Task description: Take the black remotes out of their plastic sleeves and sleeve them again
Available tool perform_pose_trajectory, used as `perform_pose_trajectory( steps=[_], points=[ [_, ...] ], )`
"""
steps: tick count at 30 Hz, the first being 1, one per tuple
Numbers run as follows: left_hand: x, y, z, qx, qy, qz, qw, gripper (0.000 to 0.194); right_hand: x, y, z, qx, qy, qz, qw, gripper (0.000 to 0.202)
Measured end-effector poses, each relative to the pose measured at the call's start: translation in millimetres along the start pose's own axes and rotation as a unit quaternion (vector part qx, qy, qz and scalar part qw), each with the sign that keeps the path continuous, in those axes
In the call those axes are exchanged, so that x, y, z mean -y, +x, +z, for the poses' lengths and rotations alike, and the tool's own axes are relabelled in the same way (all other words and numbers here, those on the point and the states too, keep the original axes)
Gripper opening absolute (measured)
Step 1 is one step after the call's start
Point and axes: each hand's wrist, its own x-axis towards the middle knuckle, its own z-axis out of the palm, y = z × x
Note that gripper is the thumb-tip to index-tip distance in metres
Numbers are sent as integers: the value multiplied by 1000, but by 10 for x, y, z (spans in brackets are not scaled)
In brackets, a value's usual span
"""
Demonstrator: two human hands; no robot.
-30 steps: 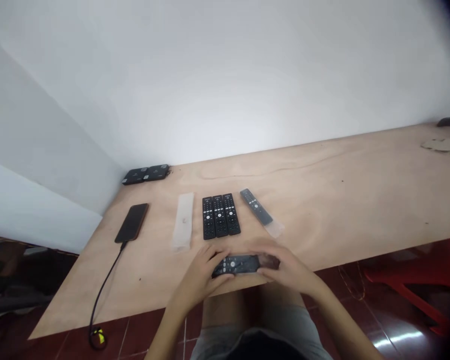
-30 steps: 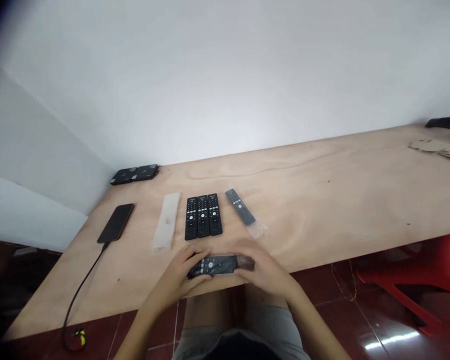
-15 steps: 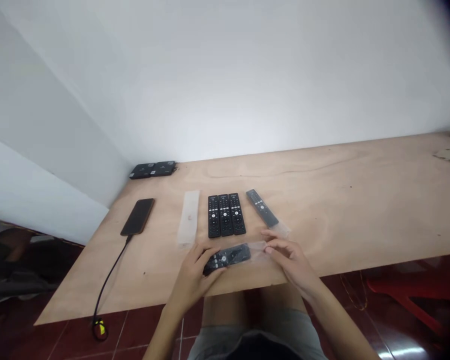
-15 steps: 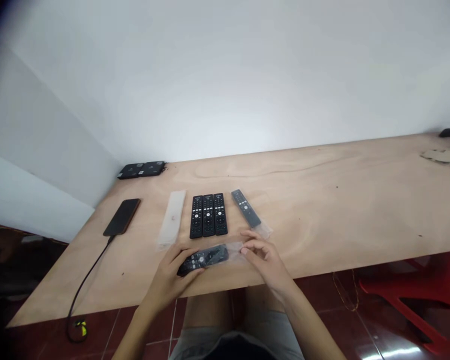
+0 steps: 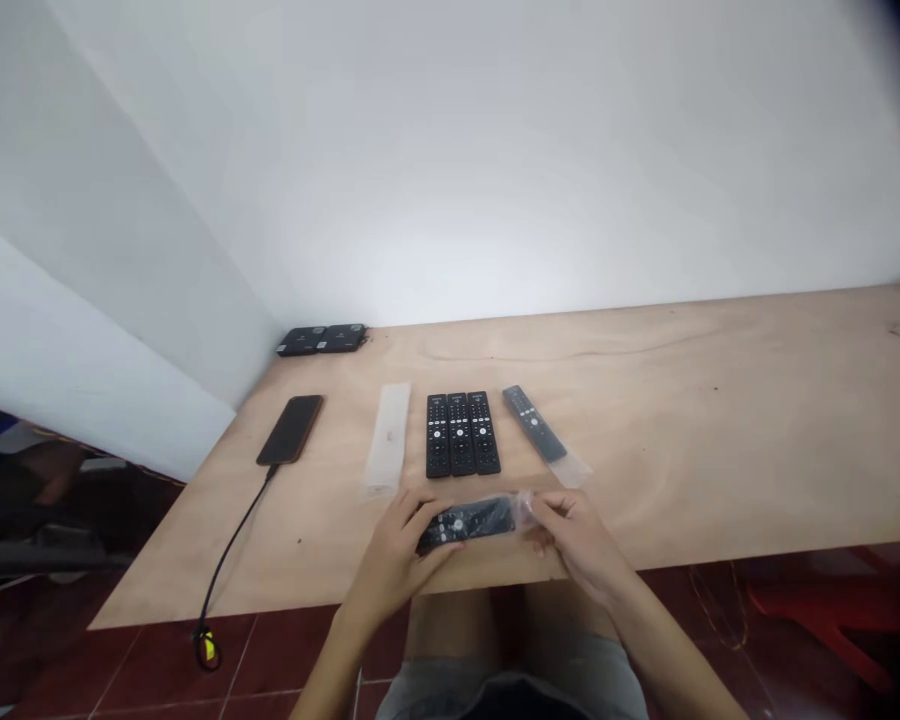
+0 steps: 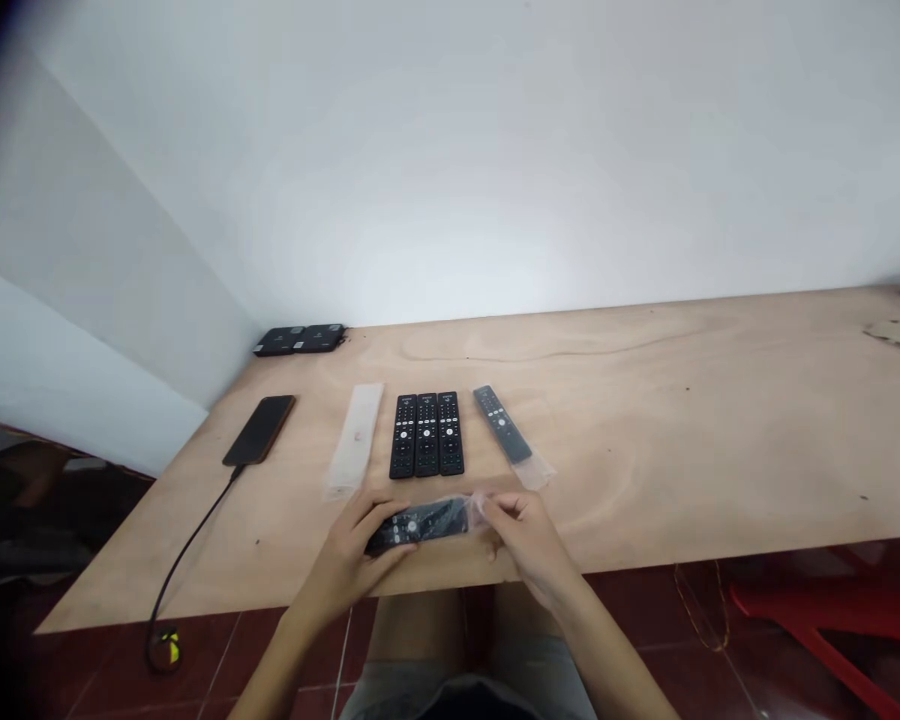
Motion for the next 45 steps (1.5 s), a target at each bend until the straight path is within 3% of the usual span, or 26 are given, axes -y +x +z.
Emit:
perform_pose_trajectory(
  steps=[12,16,20,25,30,38,43,45],
  points=[
    [-36,30,4,3,5,-19,1000,41,-95,31,-17,-32,-15,-30,999,43],
    [-15,36,24,1,-2,-16,1000,38,-83,31,-62,24,5,-71,997,35],
    [-9,35,16,9,-19,-24,1000,38,-63,26,-112,68,31,-39,996,43],
    [-24,22,-12,-7,-36,-36,999,38,-81,67,-118,54,-35,-49,997,39],
    [-40,18,-14,16,-58,-35,998,38,-121,109,-101,40,-70,-90,993,34],
    [-39,24,3,10,-39,-26,999,38,-187,104,-103,28,-63,-106,992,55],
    [-44,23,-4,1,-30,-23,999,37,-132,90,-82,34,-50,-96,994,32],
    [-50,28,-10,3,-27,-19,999,37,-118,84,-88,39,-34,-82,995,34]
  ],
)
